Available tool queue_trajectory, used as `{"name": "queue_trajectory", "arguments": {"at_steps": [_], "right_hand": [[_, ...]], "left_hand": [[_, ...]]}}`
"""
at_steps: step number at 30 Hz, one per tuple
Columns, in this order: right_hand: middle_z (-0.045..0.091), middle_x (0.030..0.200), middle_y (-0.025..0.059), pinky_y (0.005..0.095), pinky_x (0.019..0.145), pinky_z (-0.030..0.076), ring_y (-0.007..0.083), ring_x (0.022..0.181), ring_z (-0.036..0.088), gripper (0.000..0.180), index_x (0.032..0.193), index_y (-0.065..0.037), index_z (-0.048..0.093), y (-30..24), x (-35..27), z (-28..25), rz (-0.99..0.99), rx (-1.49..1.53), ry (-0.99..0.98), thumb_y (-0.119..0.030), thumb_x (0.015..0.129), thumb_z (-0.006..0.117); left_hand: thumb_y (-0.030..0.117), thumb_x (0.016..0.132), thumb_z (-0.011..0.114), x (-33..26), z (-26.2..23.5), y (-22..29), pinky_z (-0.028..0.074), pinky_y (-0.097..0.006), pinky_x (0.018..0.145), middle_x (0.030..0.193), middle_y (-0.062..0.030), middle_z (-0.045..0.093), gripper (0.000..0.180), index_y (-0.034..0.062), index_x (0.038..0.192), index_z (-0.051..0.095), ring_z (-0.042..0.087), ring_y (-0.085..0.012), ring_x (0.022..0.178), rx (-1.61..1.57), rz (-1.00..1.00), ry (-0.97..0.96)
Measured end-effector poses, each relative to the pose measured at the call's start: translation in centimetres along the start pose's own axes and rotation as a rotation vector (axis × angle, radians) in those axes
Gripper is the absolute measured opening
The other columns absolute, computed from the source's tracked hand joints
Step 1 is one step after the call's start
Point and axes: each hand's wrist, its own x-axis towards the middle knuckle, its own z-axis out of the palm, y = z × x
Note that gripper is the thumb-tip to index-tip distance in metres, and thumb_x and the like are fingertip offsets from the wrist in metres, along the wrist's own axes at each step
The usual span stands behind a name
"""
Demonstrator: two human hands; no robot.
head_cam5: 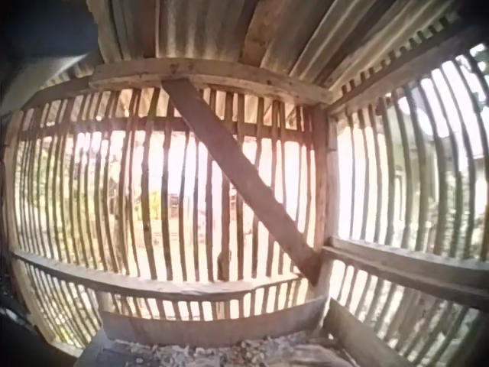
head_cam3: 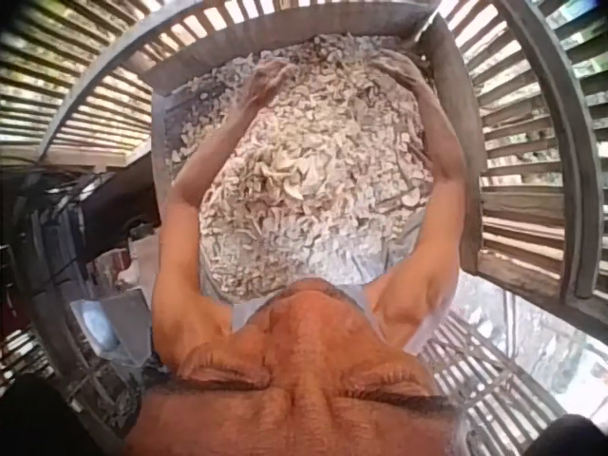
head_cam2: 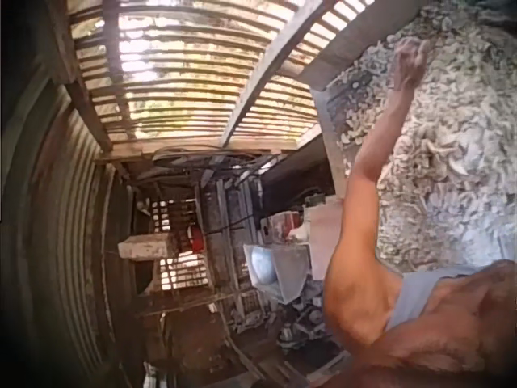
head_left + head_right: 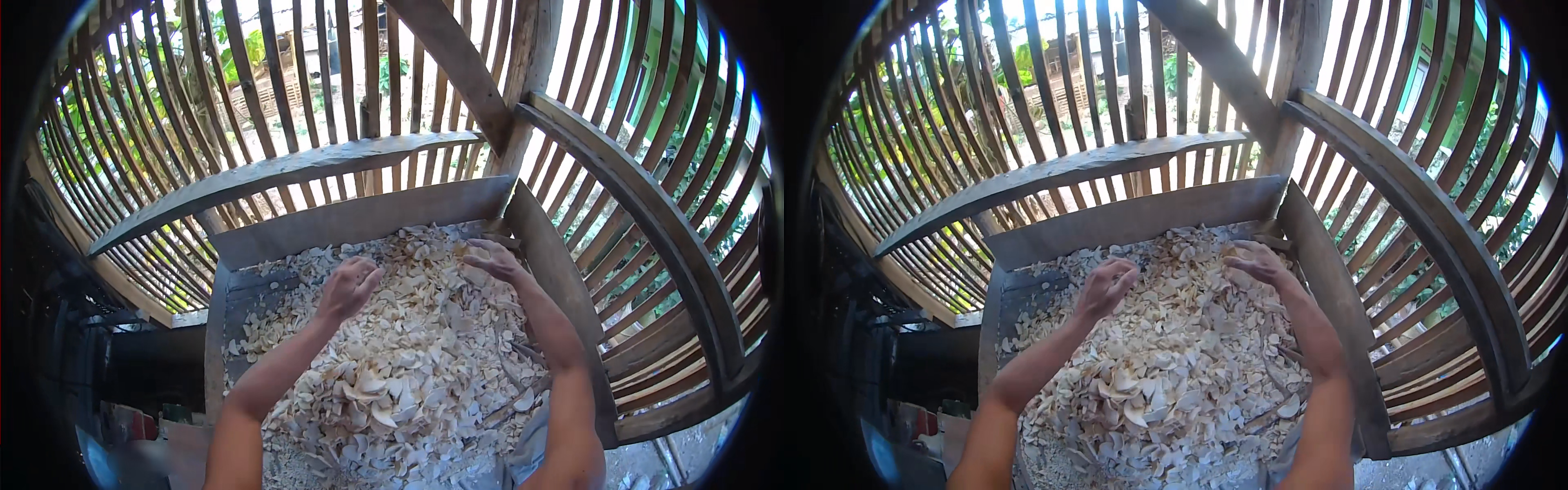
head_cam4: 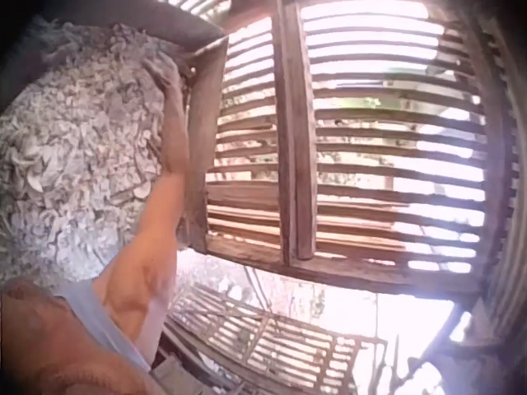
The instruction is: The person scoops up handfuls of dried white chips from a wooden platform and drops them into a metal hopper.
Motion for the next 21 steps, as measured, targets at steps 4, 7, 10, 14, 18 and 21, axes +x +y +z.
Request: {"name": "queue_trajectory", "arguments": {"at_steps": [4, 7, 10, 14, 18, 21], "right_hand": [[0.047, 0.145, 0.0185, 0.0404, 0.114, 0.032, 0.0332, 0.136, 0.043, 0.086, 0.140, -0.004, 0.050, 6.2, 9.6, 0.7, 0.100, -0.003, 0.098, -0.063, 0.080, 0.065], [0.049, 0.144, 0.0178, 0.0406, 0.112, 0.033, 0.0331, 0.134, 0.045, 0.084, 0.141, -0.006, 0.049, 2.7, 13.8, 4.0, 0.044, 0.098, -0.052, -0.064, 0.081, 0.064], [0.052, 0.141, 0.0170, 0.0404, 0.111, 0.035, 0.0324, 0.131, 0.048, 0.081, 0.141, -0.008, 0.050, 8.1, 15.0, 5.0, 0.003, 0.073, -0.007, -0.062, 0.082, 0.064], [0.055, 0.139, 0.0154, 0.0384, 0.110, 0.035, 0.0305, 0.131, 0.048, 0.076, 0.139, -0.009, 0.053, 5.8, 15.2, 7.8, 0.013, 0.249, -0.104, -0.058, 0.082, 0.066], [0.055, 0.138, 0.0146, 0.0386, 0.109, 0.036, 0.0267, 0.128, 0.049, 0.071, 0.139, -0.007, 0.052, 4.9, 9.8, 8.4, -0.063, 0.438, -0.297, -0.050, 0.085, 0.066], [0.058, 0.134, 0.0127, 0.0355, 0.105, 0.039, 0.0219, 0.122, 0.054, 0.073, 0.139, -0.008, 0.053, 2.6, 4.7, 10.0, -0.128, 0.561, -0.210, -0.048, 0.081, 0.073]], "left_hand": [[0.046, 0.091, 0.057, 11.5, 7.7, -6.9, 0.040, -0.043, 0.105, 0.128, -0.0211, 0.059, 0.056, 0.0036, 0.126, 0.060, 0.052, -0.0366, 0.124, 0.354, 0.018, 0.055], [0.051, 0.092, 0.053, 16.1, 9.8, -13.2, 0.038, -0.045, 0.107, 0.132, -0.0220, 0.057, 0.061, 0.0056, 0.133, 0.056, 0.048, -0.0372, 0.128, 0.436, 0.004, 0.099], [0.056, 0.092, 0.050, 18.8, 15.1, -10.4, 0.039, -0.045, 0.106, 0.132, -0.0227, 0.056, 0.062, 0.0100, 0.133, 0.057, 0.047, -0.0384, 0.128, 0.465, 0.009, 0.026], [0.054, 0.091, 0.052, 17.6, 13.7, -12.6, 0.042, -0.043, 0.101, 0.128, -0.0212, 0.058, 0.055, 0.0137, 0.127, 0.062, 0.052, -0.0367, 0.122, 0.198, -0.103, -0.103], [0.047, 0.090, 0.055, 12.7, 12.1, -9.3, 0.045, -0.041, 0.096, 0.123, -0.0146, 0.062, 0.049, 0.0130, 0.124, 0.064, 0.054, -0.0302, 0.120, -0.184, -0.123, -0.296], [0.041, 0.088, 0.059, 7.1, 9.3, -6.5, 0.045, -0.039, 0.096, 0.119, -0.0121, 0.060, 0.044, 0.0117, 0.120, 0.065, 0.055, -0.0276, 0.116, -0.011, 0.039, -0.230]]}}
